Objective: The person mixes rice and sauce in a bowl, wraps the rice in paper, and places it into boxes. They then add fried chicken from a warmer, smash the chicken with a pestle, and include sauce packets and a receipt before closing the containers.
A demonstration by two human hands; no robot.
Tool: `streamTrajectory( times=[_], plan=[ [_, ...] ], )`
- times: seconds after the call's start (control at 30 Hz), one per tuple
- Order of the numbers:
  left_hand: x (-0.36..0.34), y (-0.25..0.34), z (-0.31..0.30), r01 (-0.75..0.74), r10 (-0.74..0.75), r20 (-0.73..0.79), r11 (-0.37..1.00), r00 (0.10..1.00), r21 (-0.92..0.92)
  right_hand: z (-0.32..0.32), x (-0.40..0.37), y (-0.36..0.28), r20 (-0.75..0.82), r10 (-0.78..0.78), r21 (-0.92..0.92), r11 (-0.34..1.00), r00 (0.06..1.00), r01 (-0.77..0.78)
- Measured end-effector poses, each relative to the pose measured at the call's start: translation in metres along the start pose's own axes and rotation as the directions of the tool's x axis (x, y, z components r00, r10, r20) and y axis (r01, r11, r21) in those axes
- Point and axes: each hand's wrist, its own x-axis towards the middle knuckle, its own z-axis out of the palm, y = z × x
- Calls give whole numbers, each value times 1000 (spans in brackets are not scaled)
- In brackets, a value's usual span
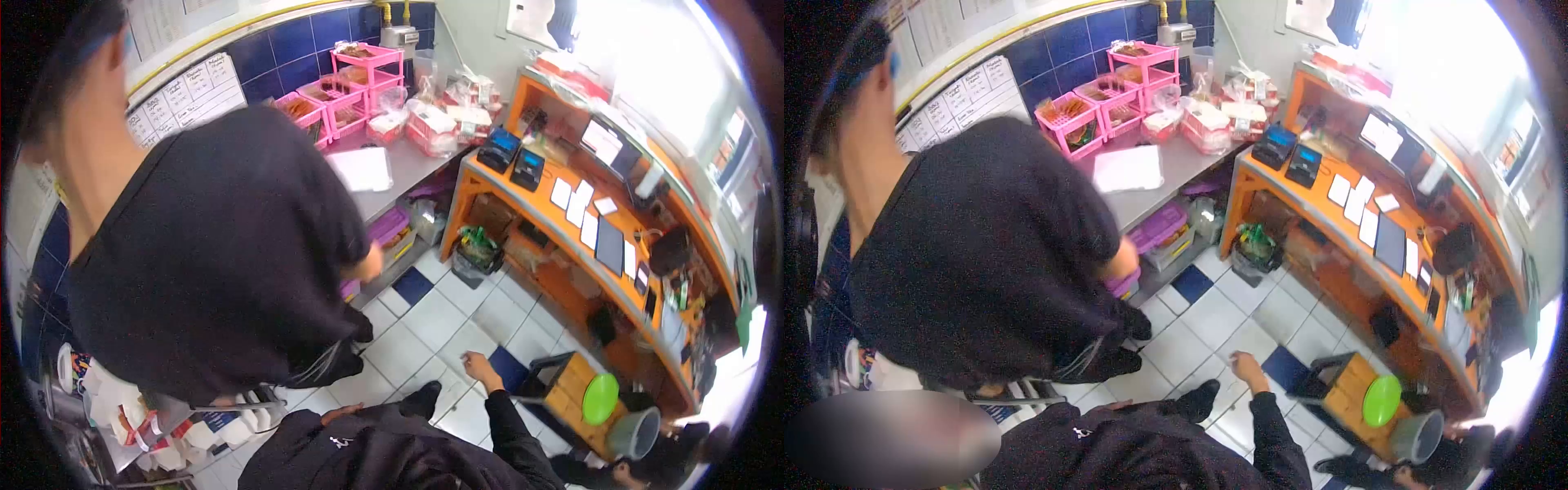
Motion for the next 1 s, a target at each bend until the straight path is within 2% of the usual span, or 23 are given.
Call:
streamTrajectory(
  times=[0.03, 0.1, 0.13, 0.17, 0.2, 0.23, 0.27, 0.33, 0.37, 0.4, 0.43, 0.53, 0.57, 0.6, 0.63, 0.67, 0.7, 0.73, 0.77, 0.87, 0.93, 0.97, 1.0],
  plan=[
    [10, 34, 2, -15, 15, 12, 1000, 1000, -7, -25, 6, 28, 76, 90, 26, 995, 993, -92],
    [35, 103, 2, -86, 87, 24, 996, 996, -37, -57, 40, 81, 66, 287, -6, 958, 956, -287],
    [46, 144, -3, -138, 139, 17, 989, 990, -63, -75, 63, 91, -26, 284, -56, 957, 959, -285],
    [56, 179, -8, -204, 205, 2, 975, 979, -92, -89, 94, 99, -20, 242, -22, 970, 970, -242],
    [41, 225, -12, -188, 186, -32, 961, 982, -201, -97, 127, 108, -9, 199, 11, 980, 980, -199],
    [45, 265, -18, -279, 271, -66, 933, 960, -226, -105, 157, 113, 4, 156, 44, 987, 988, -156],
    [50, 301, -24, -366, 351, -105, 897, 931, -248, -120, 193, 102, 47, 29, 55, 998, 998, -32],
    [55, 373, -34, -597, 556, -233, 783, 798, -176, -137, 279, 84, 48, -200, 42, 979, 979, 198],
    [47, 407, -39, -658, 590, -296, 704, 751, -267, -149, 323, 68, 16, -302, 33, 953, 953, 301],
    [34, 443, -45, -717, 618, -364, 607, 697, -343, -175, 359, 33, 18, -293, 10, 956, 956, 293],
    [24, 477, -58, -770, 638, -434, 495, 636, -403, -204, 400, 0, -40, -432, 55, 899, 901, 434],
    [11, 551, -102, -896, 588, -675, 295, 445, -333, -299, 488, -104, -223, -666, 190, 686, 712, 702],
    [7, 575, -125, -919, 533, -749, 256, 393, -300, -319, 533, -120, -227, -703, 58, 681, 674, 730],
    [4, 594, -146, -937, 470, -813, 226, 343, -265, -345, 571, -147, -240, -760, 85, 603, 604, 793],
    [3, 608, -176, -973, 475, -853, 175, 218, -152, -378, 586, -183, -246, -692, 126, 672, 679, 730],
    [-16, 628, -203, -961, 404, -877, 194, 260, -195, -395, 631, -204, -297, -750, 69, 600, 591, 797],
    [-29, 642, -235, -974, 402, -904, 220, 148, -61, -418, 671, -228, -353, -842, -70, 459, 409, 886],
    [-39, 651, -267, -967, 407, -913, 245, 40, 67, -435, 698, -257, -358, -821, -2, 478, 445, 879],
    [-48, 660, -301, -956, 392, -920, 262, -24, 136, -452, 721, -283, -359, -798, 62, 497, 484, 866],
    [-73, 672, -419, -911, 319, -931, 307, -176, 277, -482, 794, -352, -369, -824, 12, 458, 430, 889],
    [-89, 675, -503, -747, 358, -893, 505, -273, 431, -483, 862, -380, -367, -855, -46, 409, 366, 911],
    [-96, 680, -539, -733, 309, -925, 573, -223, 368, -480, 889, -389, -325, -858, -46, 434, 398, 900],
    [-98, 684, -577, -703, 300, -924, 603, -236, 376, -479, 915, -401, -285, -859, -52, 456, 424, 889]
  ],
)
